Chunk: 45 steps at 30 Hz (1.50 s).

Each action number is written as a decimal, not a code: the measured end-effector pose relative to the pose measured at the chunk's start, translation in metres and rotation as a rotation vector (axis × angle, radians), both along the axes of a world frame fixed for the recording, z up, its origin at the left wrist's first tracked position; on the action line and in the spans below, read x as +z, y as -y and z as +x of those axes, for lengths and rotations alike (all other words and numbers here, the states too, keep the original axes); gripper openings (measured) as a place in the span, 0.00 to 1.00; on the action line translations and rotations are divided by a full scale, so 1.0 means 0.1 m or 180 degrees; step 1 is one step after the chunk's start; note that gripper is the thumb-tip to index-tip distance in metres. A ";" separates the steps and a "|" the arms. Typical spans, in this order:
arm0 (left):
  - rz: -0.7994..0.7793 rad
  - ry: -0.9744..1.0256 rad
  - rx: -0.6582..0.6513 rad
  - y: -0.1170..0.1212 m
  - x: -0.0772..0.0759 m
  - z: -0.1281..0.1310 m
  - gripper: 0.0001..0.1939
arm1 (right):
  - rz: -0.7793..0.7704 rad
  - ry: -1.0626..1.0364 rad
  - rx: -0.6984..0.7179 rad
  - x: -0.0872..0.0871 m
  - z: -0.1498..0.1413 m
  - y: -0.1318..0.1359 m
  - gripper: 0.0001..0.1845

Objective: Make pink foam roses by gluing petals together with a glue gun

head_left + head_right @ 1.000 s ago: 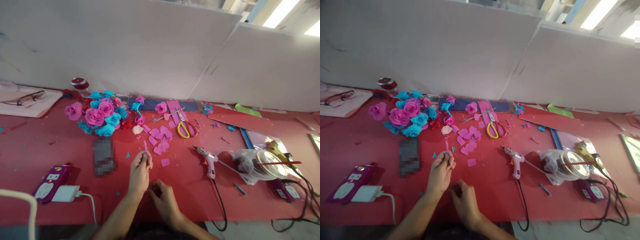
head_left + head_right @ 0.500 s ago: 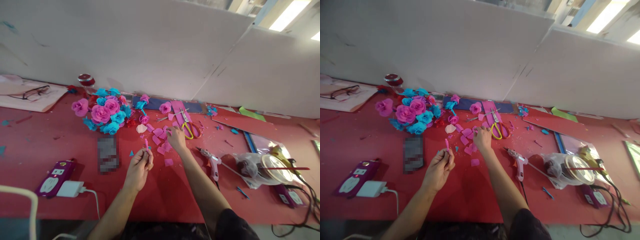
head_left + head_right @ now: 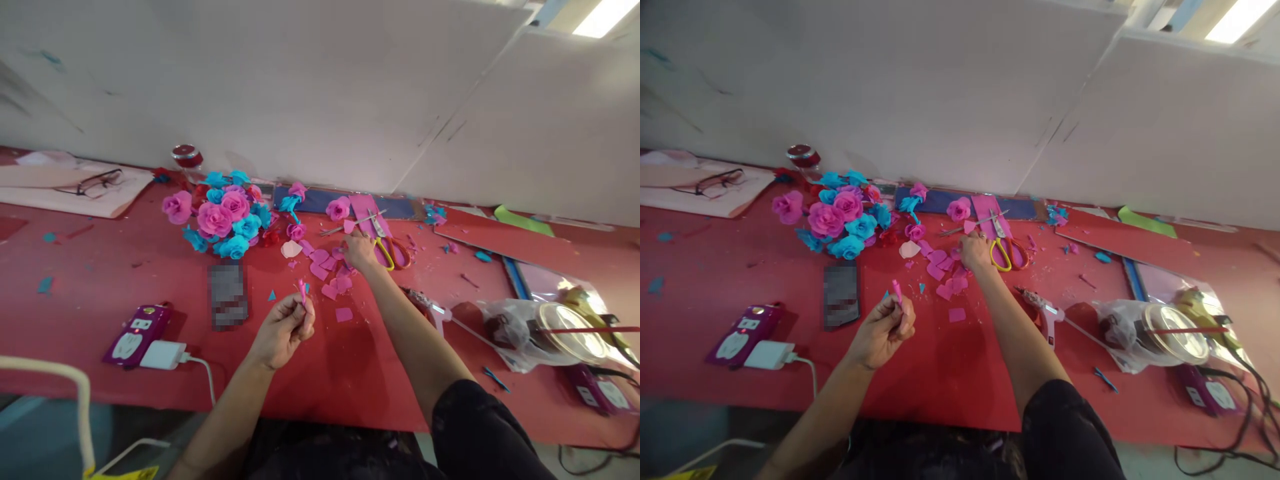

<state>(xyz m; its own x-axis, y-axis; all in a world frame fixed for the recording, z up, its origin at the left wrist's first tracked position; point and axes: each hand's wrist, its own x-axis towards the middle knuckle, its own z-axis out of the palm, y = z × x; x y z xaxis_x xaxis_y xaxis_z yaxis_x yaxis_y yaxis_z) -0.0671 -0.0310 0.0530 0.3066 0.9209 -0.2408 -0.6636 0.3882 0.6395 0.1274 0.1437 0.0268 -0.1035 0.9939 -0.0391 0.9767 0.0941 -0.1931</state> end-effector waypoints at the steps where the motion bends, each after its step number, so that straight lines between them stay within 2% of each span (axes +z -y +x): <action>1: -0.0017 -0.0012 -0.0002 0.00 0.01 0.01 0.11 | 0.0041 -0.0024 0.0014 0.02 0.01 0.00 0.11; 5: -0.0004 -0.0181 -0.0020 0.02 0.04 0.06 0.09 | 0.0099 -0.0146 0.0016 0.09 0.06 0.01 0.11; 10: -0.0090 -0.0425 0.0069 0.02 0.05 0.11 0.09 | -0.0045 -0.0206 -0.0161 0.07 0.10 0.02 0.13; 17: -0.0600 -0.0267 0.0386 -0.01 -0.05 0.09 0.06 | -0.0123 -0.0271 -0.0316 0.01 0.15 0.06 0.11; 28: -0.0736 -0.0339 0.0385 0.02 -0.07 0.10 0.07 | 0.0000 -0.0499 -0.0429 -0.02 0.13 0.09 0.09; 31: -0.0766 -0.0332 0.0396 0.03 -0.10 0.09 0.07 | 0.0051 -0.0542 -0.0324 -0.01 0.08 0.11 0.10; 36: -0.0842 -0.0384 0.0473 0.03 -0.10 0.09 0.07 | 0.0141 -0.0603 0.0235 -0.05 -0.17 0.14 0.09; 41: -0.0882 -0.0392 0.0549 0.03 -0.10 0.08 0.08 | 0.0189 -0.0590 0.0160 -0.16 -0.34 0.12 0.07; 45: -0.0958 -0.0372 0.0663 0.01 -0.13 0.05 0.10 | 0.0201 -0.0711 0.0035 -0.19 -0.21 0.02 0.10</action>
